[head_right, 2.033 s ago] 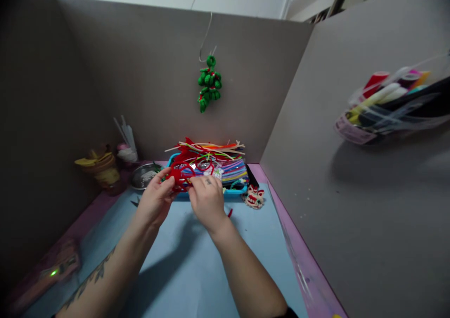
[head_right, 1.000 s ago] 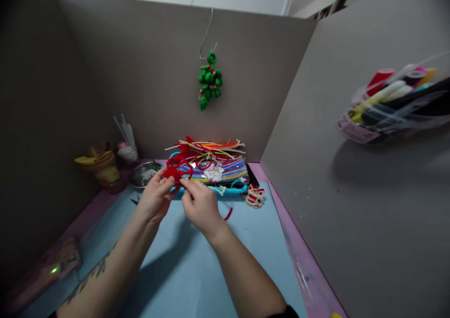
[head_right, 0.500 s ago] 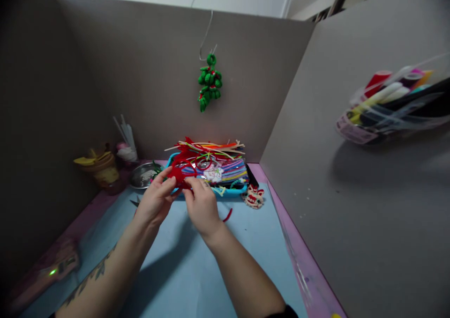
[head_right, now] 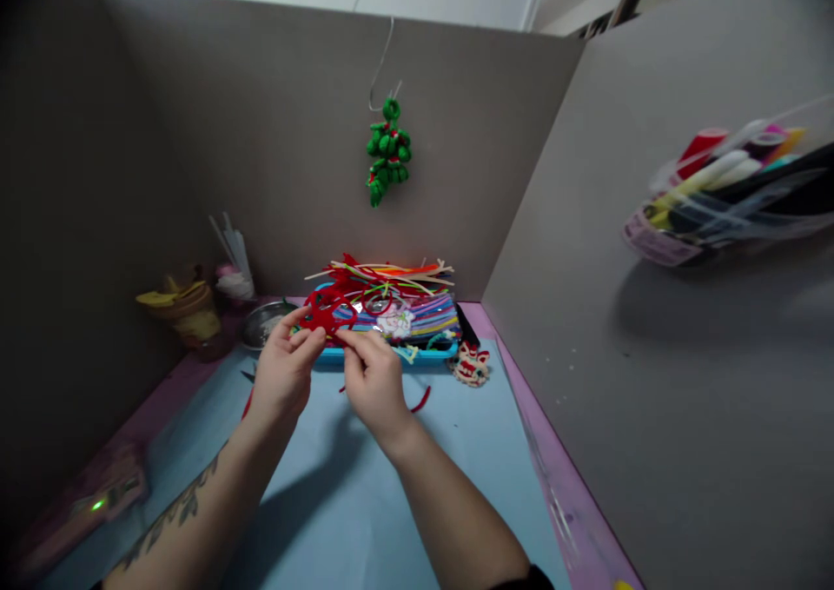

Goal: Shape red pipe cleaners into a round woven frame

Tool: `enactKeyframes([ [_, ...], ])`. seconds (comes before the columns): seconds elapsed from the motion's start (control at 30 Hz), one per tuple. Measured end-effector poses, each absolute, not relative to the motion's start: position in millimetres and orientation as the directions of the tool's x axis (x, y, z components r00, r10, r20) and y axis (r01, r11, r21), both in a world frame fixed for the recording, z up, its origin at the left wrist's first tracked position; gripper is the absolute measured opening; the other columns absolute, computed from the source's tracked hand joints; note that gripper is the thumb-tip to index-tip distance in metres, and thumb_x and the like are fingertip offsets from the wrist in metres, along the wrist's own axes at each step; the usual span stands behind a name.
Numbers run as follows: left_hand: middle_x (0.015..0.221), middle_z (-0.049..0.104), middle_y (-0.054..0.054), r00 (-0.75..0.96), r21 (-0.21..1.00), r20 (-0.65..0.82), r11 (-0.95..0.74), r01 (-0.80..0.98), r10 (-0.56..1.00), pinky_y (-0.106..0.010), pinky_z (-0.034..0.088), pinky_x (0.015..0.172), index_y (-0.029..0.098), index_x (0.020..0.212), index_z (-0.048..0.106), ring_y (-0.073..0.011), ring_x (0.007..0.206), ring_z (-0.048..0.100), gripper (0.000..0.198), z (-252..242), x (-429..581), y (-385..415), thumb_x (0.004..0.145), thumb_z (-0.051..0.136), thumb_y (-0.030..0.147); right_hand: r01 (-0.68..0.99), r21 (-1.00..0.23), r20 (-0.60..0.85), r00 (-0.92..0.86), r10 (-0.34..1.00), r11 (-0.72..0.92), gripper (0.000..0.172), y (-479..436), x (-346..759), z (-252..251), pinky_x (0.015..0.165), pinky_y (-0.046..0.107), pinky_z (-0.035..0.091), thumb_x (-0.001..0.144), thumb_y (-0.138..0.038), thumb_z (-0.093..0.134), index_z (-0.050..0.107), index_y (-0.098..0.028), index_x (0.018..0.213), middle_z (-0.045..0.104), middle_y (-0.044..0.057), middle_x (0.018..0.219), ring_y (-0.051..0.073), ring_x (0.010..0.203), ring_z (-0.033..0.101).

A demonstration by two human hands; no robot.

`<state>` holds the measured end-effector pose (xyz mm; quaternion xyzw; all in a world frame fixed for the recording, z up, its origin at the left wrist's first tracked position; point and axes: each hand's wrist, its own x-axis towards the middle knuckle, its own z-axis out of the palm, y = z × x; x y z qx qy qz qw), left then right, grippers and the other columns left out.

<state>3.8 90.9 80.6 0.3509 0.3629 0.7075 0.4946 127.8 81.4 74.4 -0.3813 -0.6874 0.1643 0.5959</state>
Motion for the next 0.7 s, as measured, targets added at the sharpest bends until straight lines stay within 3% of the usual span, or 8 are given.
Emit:
enactKeyframes([
  [0.23,0.065,0.066,0.004,-0.194,0.889,0.124,-0.196,-0.413,0.973,-0.021,0.046,0.065,0.018,0.112,0.056,-0.0101,0.059,0.062,0.059,83.4,2.1,90.5,0.060,0.084,0.027,0.311,-0.721,0.667,0.066,0.742,0.619,0.017,82.2,134.2,75.3,0.070,0.029,0.053,0.088,-0.022,0.055,0.070,-0.021,0.095,0.071,0.004,0.086,0.017,0.077,0.065],
  [0.4,0.063,0.066,0.004,-0.111,0.906,0.099,-0.136,-0.400,0.989,-0.022,0.045,0.063,0.017,0.112,0.057,-0.0113,0.059,0.062,0.061,85.3,0.2,90.7,0.059,0.085,0.027,0.454,-0.606,0.754,0.066,0.653,0.653,0.009,88.5,148.0,80.9,0.081,0.035,0.049,0.086,-0.023,0.062,0.071,-0.022,0.085,0.065,0.005,0.086,0.020,0.087,0.061],
  [0.57,0.061,0.064,0.006,-0.066,0.909,0.081,-0.101,-0.404,0.995,-0.020,0.041,0.060,0.018,0.113,0.057,-0.0084,0.055,0.057,0.061,86.5,-0.1,88.4,0.059,0.085,0.027,0.479,-0.565,0.765,0.001,0.643,0.672,0.005,89.6,156.1,87.8,0.081,0.035,0.048,0.083,-0.021,0.067,0.070,-0.023,0.079,0.065,0.002,0.083,0.019,0.085,0.060],
  [0.7,0.059,0.061,0.006,-0.035,0.913,0.088,-0.094,-0.397,0.996,-0.019,0.040,0.061,0.016,0.100,0.062,-0.0069,0.057,0.055,0.048,86.0,1.1,88.1,0.060,0.085,0.028,0.497,-0.541,0.784,0.004,0.621,0.679,0.004,86.7,153.4,88.4,0.081,0.035,0.046,0.082,-0.017,0.068,0.070,-0.021,0.080,0.065,0.003,0.082,0.019,0.085,0.058],
])
